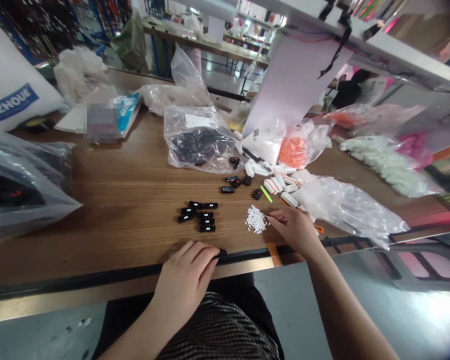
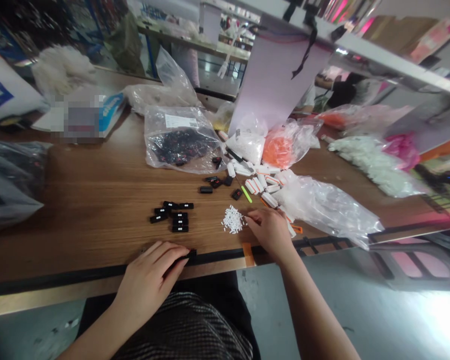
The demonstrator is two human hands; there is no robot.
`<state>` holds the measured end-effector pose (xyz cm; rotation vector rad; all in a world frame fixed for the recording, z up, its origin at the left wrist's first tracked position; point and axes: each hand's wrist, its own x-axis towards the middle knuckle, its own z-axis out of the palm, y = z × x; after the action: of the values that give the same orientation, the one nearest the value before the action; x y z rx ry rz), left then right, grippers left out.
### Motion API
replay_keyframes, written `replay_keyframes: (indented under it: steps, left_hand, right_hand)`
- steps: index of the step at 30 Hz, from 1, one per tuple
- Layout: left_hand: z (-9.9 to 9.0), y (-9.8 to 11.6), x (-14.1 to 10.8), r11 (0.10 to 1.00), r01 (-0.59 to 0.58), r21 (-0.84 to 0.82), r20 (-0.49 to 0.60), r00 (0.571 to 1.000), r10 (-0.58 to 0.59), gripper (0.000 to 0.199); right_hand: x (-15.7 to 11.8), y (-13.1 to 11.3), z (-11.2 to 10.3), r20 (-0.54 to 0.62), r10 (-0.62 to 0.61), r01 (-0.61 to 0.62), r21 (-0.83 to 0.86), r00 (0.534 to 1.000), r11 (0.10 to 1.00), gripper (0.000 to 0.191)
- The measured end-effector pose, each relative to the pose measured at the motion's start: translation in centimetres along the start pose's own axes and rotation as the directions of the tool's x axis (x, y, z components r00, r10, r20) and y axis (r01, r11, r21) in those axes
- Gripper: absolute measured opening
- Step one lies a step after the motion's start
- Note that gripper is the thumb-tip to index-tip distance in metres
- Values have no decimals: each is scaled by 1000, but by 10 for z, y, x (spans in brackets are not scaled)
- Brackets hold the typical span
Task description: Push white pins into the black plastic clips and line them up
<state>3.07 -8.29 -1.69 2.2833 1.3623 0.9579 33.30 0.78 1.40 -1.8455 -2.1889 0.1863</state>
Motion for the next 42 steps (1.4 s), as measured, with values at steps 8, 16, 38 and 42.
replay_keyframes:
  steps: [8, 16, 38, 42]
  left_hand:
    - [0, -1, -1, 1000, -2, -2, 11, 1000, 3, 14]
    - [-1, -1, -1, 1000, 6, -8, 22, 1000, -6, 14]
    - [-1, 0, 0, 993, 91, -78, 12, 996, -90, 11]
    - [-1, 1, -1, 992, 93, -84, 12, 996, -92, 11]
  right_hand:
    - [5, 3, 0, 6, -83, 84, -62, 997, 995, 23]
    - [5, 2, -2, 15, -63, 63, -28, 998, 998, 23]
    - [-43, -120, 20, 73, -354, 290, 437, 932, 852, 12]
    - [-41, -122, 15, 72, -396, 351, 340, 915, 873, 14]
